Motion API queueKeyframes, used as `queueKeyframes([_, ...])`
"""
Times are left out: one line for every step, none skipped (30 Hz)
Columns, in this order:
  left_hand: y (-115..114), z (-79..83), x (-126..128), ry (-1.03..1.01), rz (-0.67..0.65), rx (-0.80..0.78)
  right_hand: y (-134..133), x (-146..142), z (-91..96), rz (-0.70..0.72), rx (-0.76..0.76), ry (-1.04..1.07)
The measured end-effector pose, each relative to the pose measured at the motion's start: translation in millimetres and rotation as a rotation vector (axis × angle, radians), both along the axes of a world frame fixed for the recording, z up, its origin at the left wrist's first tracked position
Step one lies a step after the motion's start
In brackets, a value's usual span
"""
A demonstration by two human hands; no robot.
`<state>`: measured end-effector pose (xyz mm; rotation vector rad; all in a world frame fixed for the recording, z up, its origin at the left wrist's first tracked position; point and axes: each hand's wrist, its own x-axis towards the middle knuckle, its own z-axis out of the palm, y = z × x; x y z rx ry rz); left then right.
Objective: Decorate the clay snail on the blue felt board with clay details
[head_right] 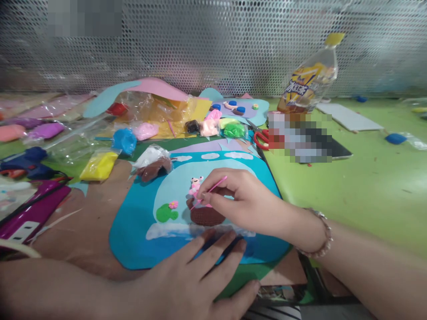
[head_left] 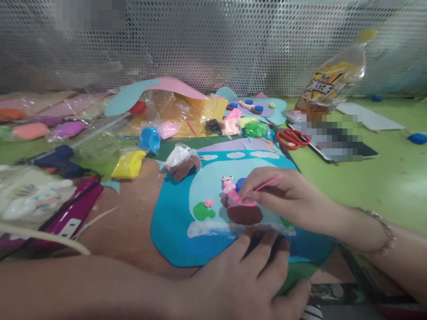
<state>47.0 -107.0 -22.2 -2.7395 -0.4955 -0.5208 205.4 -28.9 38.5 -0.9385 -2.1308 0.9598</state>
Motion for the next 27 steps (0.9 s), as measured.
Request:
queueKeyframes([0.2, -0.1, 0.0, 0.002, -0.001, 0.002, 0.0, 0.3, 0.1, 0.012, 0.004, -0.005])
queueKeyframes([0.4, -0.1, 0.0, 0.006, -0.002, 0.004, 0.1, 0.7, 0.2, 0.023, 0.012, -0.008])
queueKeyframes([0.5, -0.1, -0.1, 0.01, -0.004, 0.006, 0.2, 1.0, 0.3, 0.032, 0.021, -0.007])
queueKeyframes([0.5, 0.1, -0.2, 0.011, -0.005, 0.007, 0.4, 1.2, 0.3, 0.038, 0.028, -0.007])
queueKeyframes([0.4, 0.4, -0.3, 0.016, -0.007, 0.006, 0.6, 1.4, 0.2, 0.043, 0.035, -0.009])
queueKeyframes([0.3, 0.7, -0.4, 0.017, -0.007, 0.006, 0.8, 1.5, 0.1, 0.046, 0.04, -0.012])
queueKeyframes([0.2, 1.1, -0.6, 0.015, -0.006, 0.007, 1.0, 1.5, -0.2, 0.049, 0.04, -0.016])
queueKeyframes([0.1, 1.4, -0.7, 0.012, -0.004, 0.006, 1.1, 1.4, -0.4, 0.051, 0.034, -0.023])
queueKeyframes([0.0, 1.6, -0.8, 0.013, -0.003, 0.003, 1.2, 1.2, -0.7, 0.052, 0.025, -0.031])
queueKeyframes([0.1, 1.8, -0.9, 0.016, -0.003, 0.0, 1.2, 1.1, -1.0, 0.049, 0.016, -0.035])
queueKeyframes([0.2, 1.8, -0.9, 0.018, -0.002, -0.003, 1.1, 0.9, -1.2, 0.046, 0.01, -0.037])
queueKeyframes([0.4, 1.7, -0.8, 0.015, -0.003, -0.003, 1.1, 0.8, -1.2, 0.041, 0.008, -0.036])
queueKeyframes([0.7, 1.6, -0.7, 0.014, -0.006, -0.003, 0.9, 0.9, -1.2, 0.035, 0.012, -0.031])
queueKeyframes([0.8, 1.4, -0.7, 0.011, -0.007, -0.001, 0.9, 1.0, -1.0, 0.029, 0.022, -0.024])
queueKeyframes([0.9, 1.3, -0.6, 0.01, -0.007, 0.0, 0.8, 1.3, -0.7, 0.026, 0.038, -0.018])
queueKeyframes([0.9, 1.2, -0.6, 0.007, -0.004, 0.002, 0.8, 1.6, -0.4, 0.026, 0.056, -0.014])
queueKeyframes([0.8, 1.0, -0.6, 0.008, -0.003, 0.003, 0.8, 1.9, -0.1, 0.031, 0.077, -0.017])
queueKeyframes([0.7, 0.9, -0.7, 0.007, 0.0, 0.003, 0.9, 2.3, 0.1, 0.04, 0.1, -0.024])
queueKeyframes([0.6, 0.7, -0.7, 0.006, 0.002, 0.004, 1.0, 2.6, 0.2, 0.054, 0.127, -0.036])
queueKeyframes([0.5, 0.5, -0.8, 0.008, 0.0, 0.006, 1.0, 2.9, 0.3, 0.072, 0.152, -0.052])
queueKeyframes([0.6, 0.3, -0.8, 0.008, -0.005, 0.008, 1.0, 3.2, 0.3, 0.088, 0.176, -0.069])
queueKeyframes([0.7, 0.1, -0.9, 0.01, -0.01, 0.008, 0.8, 3.4, 0.2, 0.1, 0.198, -0.085])
queueKeyframes([1.0, 0.0, -1.0, 0.013, -0.014, 0.006, 0.6, 3.6, 0.1, 0.111, 0.216, -0.098])
queueKeyframes([1.2, 0.0, -1.1, 0.012, -0.019, 0.006, 0.4, 3.7, 0.1, 0.118, 0.228, -0.107])
queueKeyframes([1.5, 0.1, -1.2, 0.011, -0.024, 0.007, 0.1, 3.9, 0.1, 0.123, 0.237, -0.109])
queueKeyframes([1.7, 0.3, -1.4, 0.01, -0.025, 0.007, -0.3, 4.1, 0.4, 0.126, 0.244, -0.103])
queueKeyframes([1.8, 0.6, -1.5, 0.012, -0.024, 0.007, -0.6, 4.4, 0.7, 0.124, 0.249, -0.09])
